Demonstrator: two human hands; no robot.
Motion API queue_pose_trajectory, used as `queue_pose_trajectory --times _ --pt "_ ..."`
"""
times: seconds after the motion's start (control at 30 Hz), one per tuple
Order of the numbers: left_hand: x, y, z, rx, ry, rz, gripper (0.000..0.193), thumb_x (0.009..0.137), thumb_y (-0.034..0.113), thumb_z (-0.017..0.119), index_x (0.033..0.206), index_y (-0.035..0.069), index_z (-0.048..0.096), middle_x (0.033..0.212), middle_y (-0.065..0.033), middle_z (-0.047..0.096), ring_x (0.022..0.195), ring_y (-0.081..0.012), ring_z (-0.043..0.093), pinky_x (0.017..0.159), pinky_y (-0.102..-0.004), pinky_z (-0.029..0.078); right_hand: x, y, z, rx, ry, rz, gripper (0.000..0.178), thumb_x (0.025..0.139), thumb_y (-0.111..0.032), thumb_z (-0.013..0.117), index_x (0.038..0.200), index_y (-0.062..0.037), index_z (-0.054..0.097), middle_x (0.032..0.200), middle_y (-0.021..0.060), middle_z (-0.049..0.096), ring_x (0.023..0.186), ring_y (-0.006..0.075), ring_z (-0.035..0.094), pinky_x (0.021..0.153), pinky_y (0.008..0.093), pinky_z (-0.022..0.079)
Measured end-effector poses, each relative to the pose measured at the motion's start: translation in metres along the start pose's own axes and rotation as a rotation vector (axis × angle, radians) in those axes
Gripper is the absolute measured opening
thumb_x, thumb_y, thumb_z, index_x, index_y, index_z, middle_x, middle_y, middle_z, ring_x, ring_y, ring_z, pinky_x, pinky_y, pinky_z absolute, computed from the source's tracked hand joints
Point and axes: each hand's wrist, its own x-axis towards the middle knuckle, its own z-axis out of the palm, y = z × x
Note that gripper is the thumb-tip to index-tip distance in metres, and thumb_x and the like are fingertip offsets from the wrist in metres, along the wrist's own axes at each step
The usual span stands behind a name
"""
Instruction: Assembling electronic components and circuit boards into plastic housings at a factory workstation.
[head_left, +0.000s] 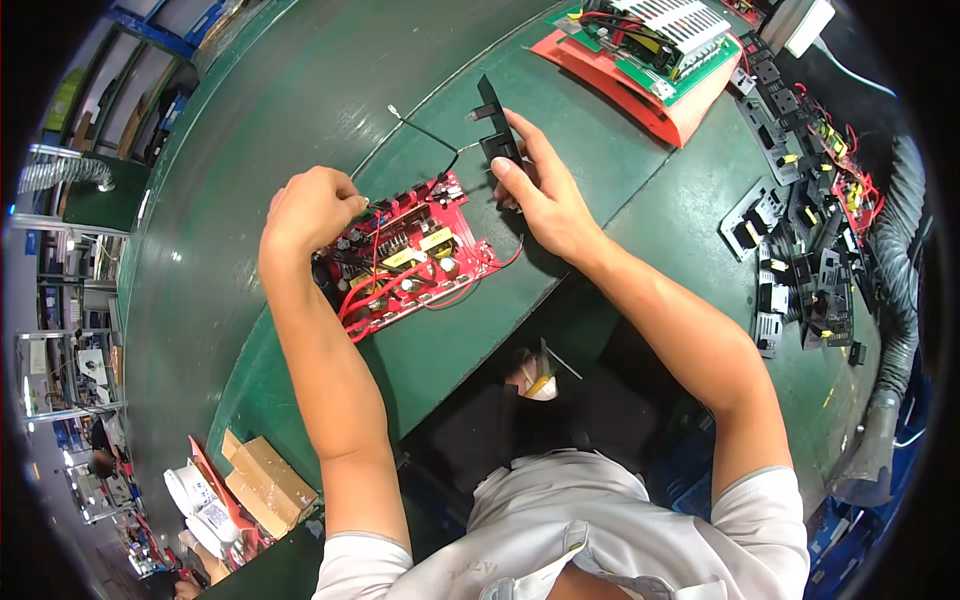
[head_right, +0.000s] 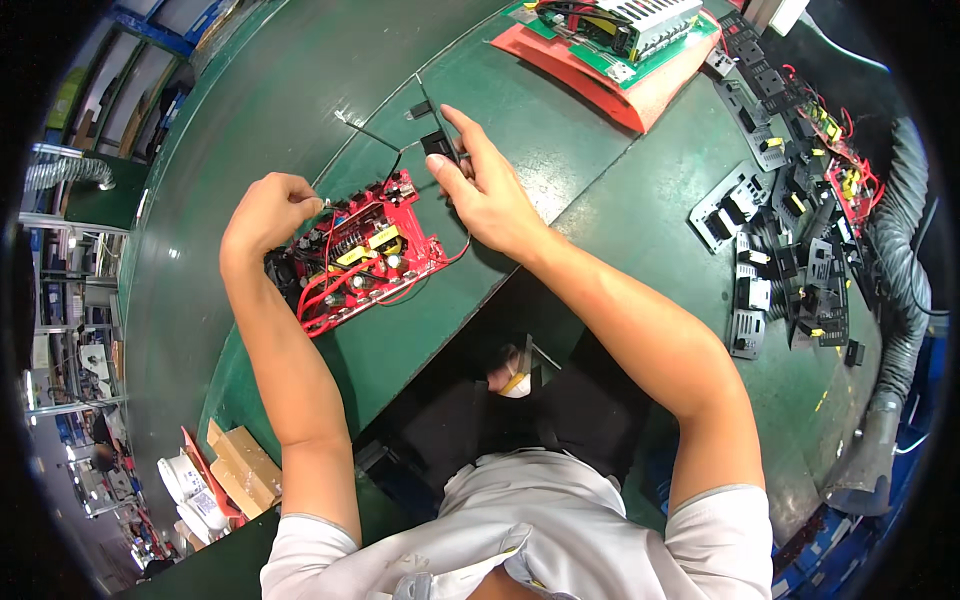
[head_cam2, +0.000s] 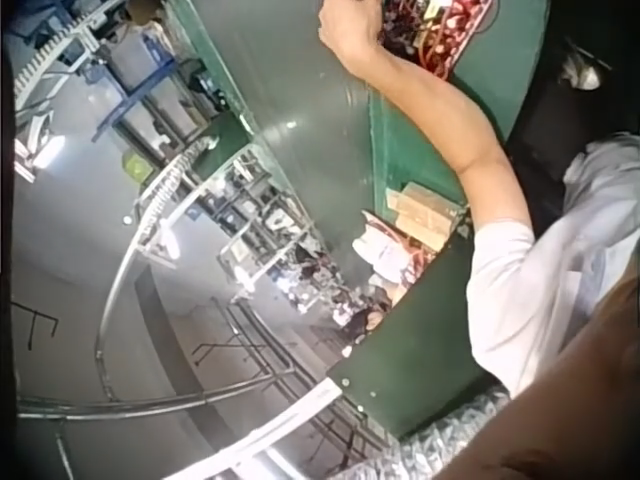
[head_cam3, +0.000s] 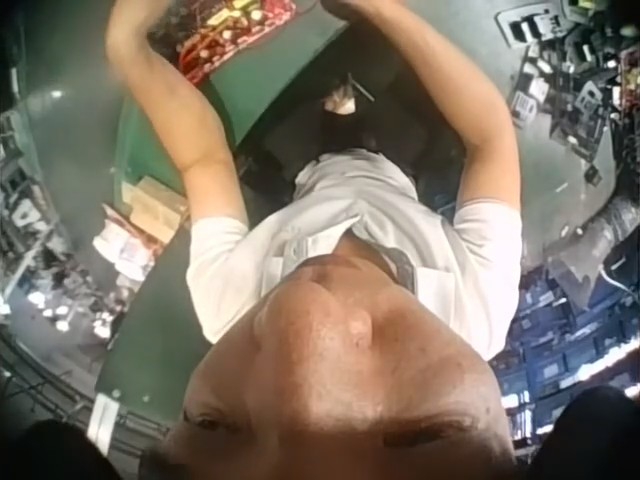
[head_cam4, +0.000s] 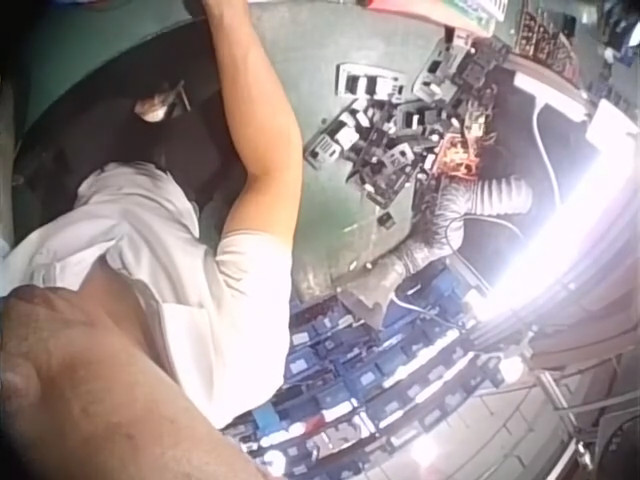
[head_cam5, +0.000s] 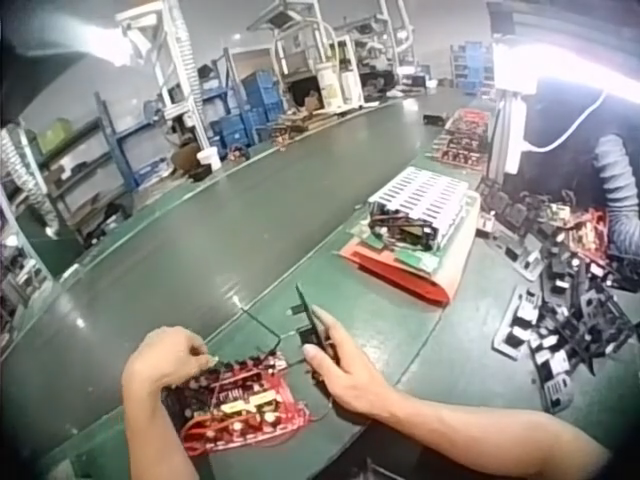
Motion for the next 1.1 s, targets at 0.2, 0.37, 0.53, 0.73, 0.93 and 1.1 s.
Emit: queue_pose_trajectory --times 0.2,0.37,0.53,0.73,0.93,1.1 --pt "0.003 0.010 0.010 -0.187 -0.051 0.191 0.028 0.087 0.026 0.068 0.096 0.000 0.070 0.083 -0.0148 0.070 0.074 -0.0231 0.064 0.071 -0.0370 0.050 0.004 -0.003 0.000 0.054 0.101 -0.003 0.054 0.100 -0.023 0.055 0.148 -0.0058 0.035 0.092 0.0028 0.052 0.078 0.0100 0.056 0.070 0.0262 0.048" --pt "0.003 0.028 0.014 -0.106 -0.035 0.187 0.029 0.088 0.028 0.067 0.096 0.000 0.071 0.078 -0.0136 0.068 0.070 -0.0228 0.061 0.069 -0.0374 0.048 0.006 -0.002 -0.001 0.121 0.117 0.024 0.053 0.101 -0.024 0.053 0.147 -0.0036 0.036 0.092 0.0028 0.053 0.076 0.0097 0.056 0.069 0.0261 0.049" --pt "0.004 0.031 0.016 -0.091 -0.005 0.160 0.026 0.087 0.027 0.070 0.092 0.001 0.072 0.076 -0.0137 0.067 0.069 -0.0235 0.062 0.069 -0.0374 0.049 0.007 -0.001 -0.001 0.130 0.121 0.021 0.053 0.101 -0.024 0.053 0.147 -0.0037 0.035 0.094 0.0033 0.052 0.077 0.0099 0.056 0.070 0.0263 0.050" --pt "0.010 0.029 0.015 -0.209 -0.129 0.052 0.028 0.081 0.021 0.075 0.099 0.000 0.071 0.090 -0.0139 0.072 0.084 -0.0270 0.067 0.077 -0.0368 0.050 0.006 -0.003 -0.001 0.138 0.112 0.036 0.054 0.101 -0.025 0.052 0.148 -0.0043 0.035 0.096 0.0035 0.052 0.078 0.0098 0.056 0.071 0.0265 0.050" --pt "0.015 0.043 0.021 -0.732 0.366 0.312 0.058 0.087 0.020 0.073 0.137 -0.001 0.051 0.125 -0.0167 0.064 0.113 -0.0267 0.062 0.093 -0.0357 0.049 0.004 -0.006 -0.001 0.163 0.048 0.034 0.057 0.102 -0.025 0.051 0.151 -0.0065 0.031 0.097 0.0035 0.052 0.079 0.0095 0.056 0.072 0.0273 0.050" --pt "0.009 0.055 0.012 -1.473 0.192 0.352 0.045 0.094 0.019 0.067 0.132 -0.003 0.055 0.114 -0.0122 0.068 0.099 -0.0174 0.066 0.080 -0.0270 0.053 0.002 -0.005 -0.002 0.150 -0.108 -0.025 0.059 0.103 -0.020 0.050 0.154 -0.0069 0.025 0.104 0.0056 0.055 0.087 0.0122 0.059 0.078 0.0287 0.052"
